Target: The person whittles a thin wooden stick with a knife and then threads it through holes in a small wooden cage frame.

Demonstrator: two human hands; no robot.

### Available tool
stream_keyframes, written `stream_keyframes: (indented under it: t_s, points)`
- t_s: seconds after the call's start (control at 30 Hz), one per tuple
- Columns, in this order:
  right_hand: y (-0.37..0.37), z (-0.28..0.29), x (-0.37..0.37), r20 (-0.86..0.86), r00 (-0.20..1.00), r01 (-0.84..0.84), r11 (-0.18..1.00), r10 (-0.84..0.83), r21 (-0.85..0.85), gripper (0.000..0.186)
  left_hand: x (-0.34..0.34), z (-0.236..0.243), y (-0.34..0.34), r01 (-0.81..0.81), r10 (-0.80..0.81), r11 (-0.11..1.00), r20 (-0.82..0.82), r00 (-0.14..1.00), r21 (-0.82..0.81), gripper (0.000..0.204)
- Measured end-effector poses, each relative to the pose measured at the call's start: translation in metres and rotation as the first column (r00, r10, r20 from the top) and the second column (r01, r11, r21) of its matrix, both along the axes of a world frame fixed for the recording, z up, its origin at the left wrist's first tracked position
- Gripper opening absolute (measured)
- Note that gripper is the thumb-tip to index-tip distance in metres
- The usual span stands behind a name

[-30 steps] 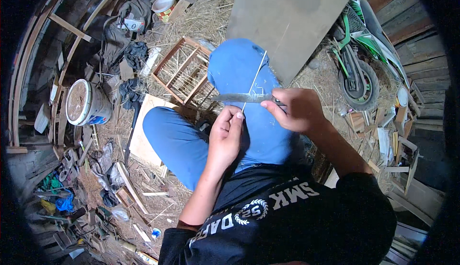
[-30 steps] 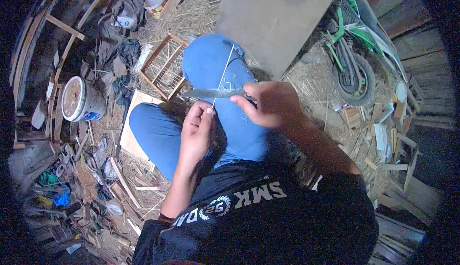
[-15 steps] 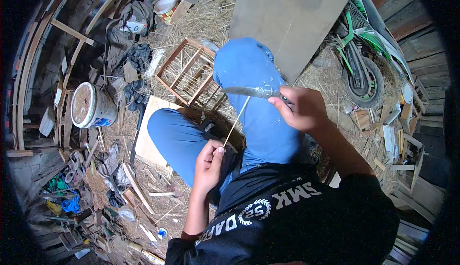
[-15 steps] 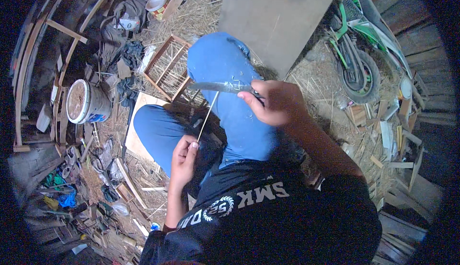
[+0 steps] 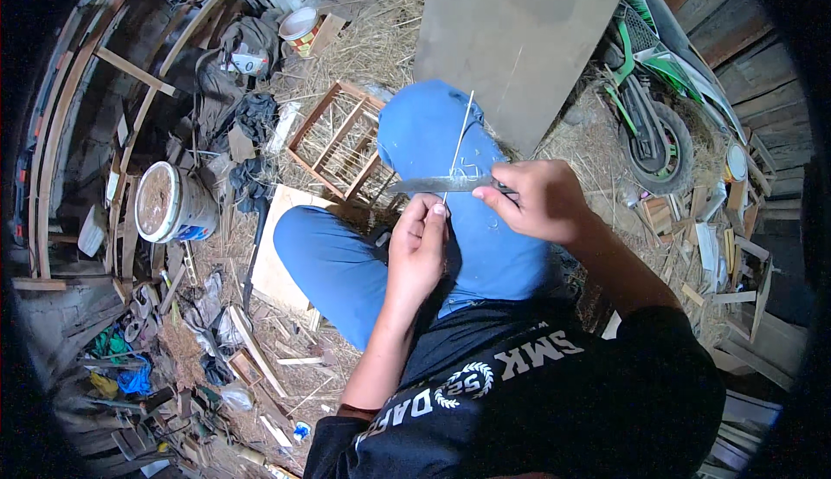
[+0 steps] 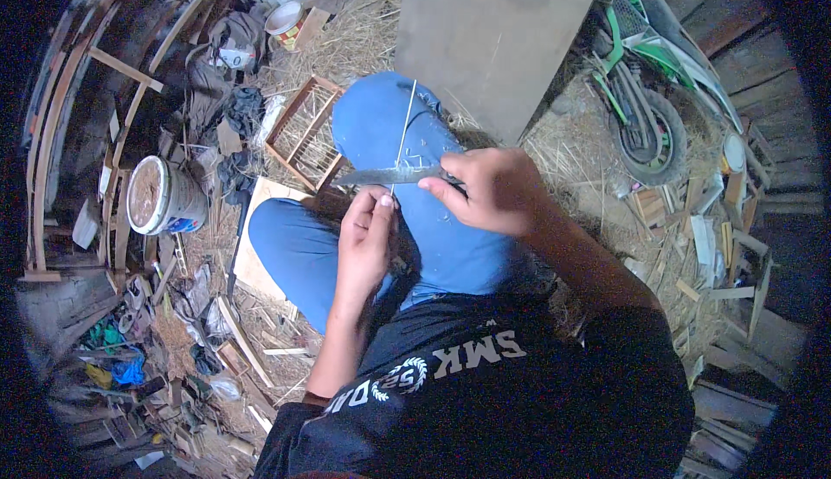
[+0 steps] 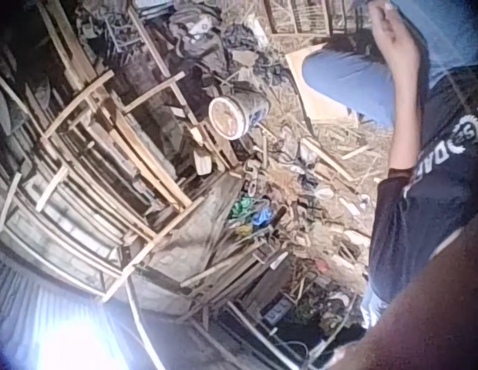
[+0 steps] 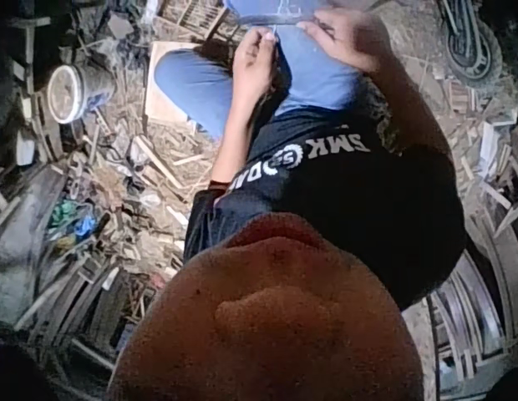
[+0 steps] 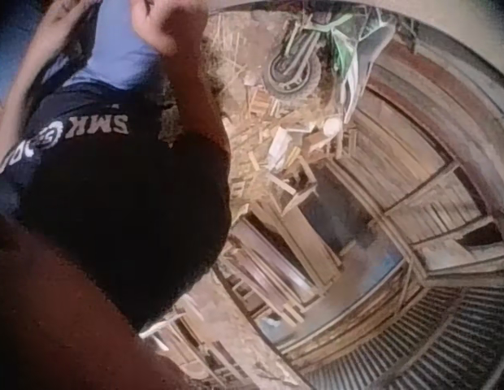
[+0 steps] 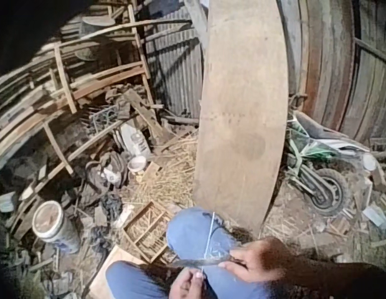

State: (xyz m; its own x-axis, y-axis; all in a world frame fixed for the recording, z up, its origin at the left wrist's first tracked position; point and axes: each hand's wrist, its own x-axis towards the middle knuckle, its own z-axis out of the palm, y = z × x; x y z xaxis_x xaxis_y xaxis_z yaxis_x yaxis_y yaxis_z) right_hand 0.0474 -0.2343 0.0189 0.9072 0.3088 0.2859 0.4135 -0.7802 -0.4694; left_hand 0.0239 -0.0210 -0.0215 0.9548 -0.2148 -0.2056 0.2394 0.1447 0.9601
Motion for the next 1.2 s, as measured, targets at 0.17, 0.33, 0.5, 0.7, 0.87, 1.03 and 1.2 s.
stream_keyframes:
  t_s: [0.17, 0.33, 0.5, 0.7, 0.87, 1.03, 1.2]
  points:
    - [-0.002, 0.0, -0.002, -0.065, 0.996, 0.064, 0.996, -0.068, -0.06, 0.041, -0.014, -0.01, 0.018, 0.03, -0.036, 0.995, 0.07, 0.997, 0.091, 0.014]
    - [-0.006, -0.006, -0.001, -0.091, 0.987, 0.13, 0.989, -0.136, -0.071, 0.038, -0.05, -0.02, 0.06, 0.07, -0.07, 0.986, -0.001, 0.998, 0.154, 0.013]
    - [-0.011, -0.014, 0.0, -0.105, 0.987, 0.122, 0.993, -0.12, 0.006, 0.033, -0.055, -0.011, 0.069, 0.072, -0.048, 0.983, -0.143, 0.989, 0.167, 0.014]
    - [-0.006, -0.005, -0.002, -0.044, 0.998, 0.053, 0.998, -0.052, 0.023, 0.04, -0.028, -0.004, 0.031, 0.064, -0.065, 0.993, 0.004, 0.998, 0.1, 0.016]
    - [-0.007, -0.001, -0.001, -0.034, 0.999, 0.02, 1.0, -0.021, -0.007, 0.039, -0.002, -0.003, 0.004, 0.065, -0.065, 0.998, -0.015, 0.998, 0.014, 0.018]
    - [-0.007, -0.002, -0.001, 0.0, 0.999, 0.048, 0.999, -0.048, -0.011, 0.04, -0.006, -0.007, 0.016, 0.085, -0.084, 0.996, -0.034, 0.996, 0.032, 0.017]
    - [-0.005, 0.0, -0.003, -0.084, 0.99, 0.112, 0.994, -0.113, -0.016, 0.041, -0.041, -0.018, 0.045, 0.068, -0.069, 0.984, 0.003, 0.998, 0.166, 0.012]
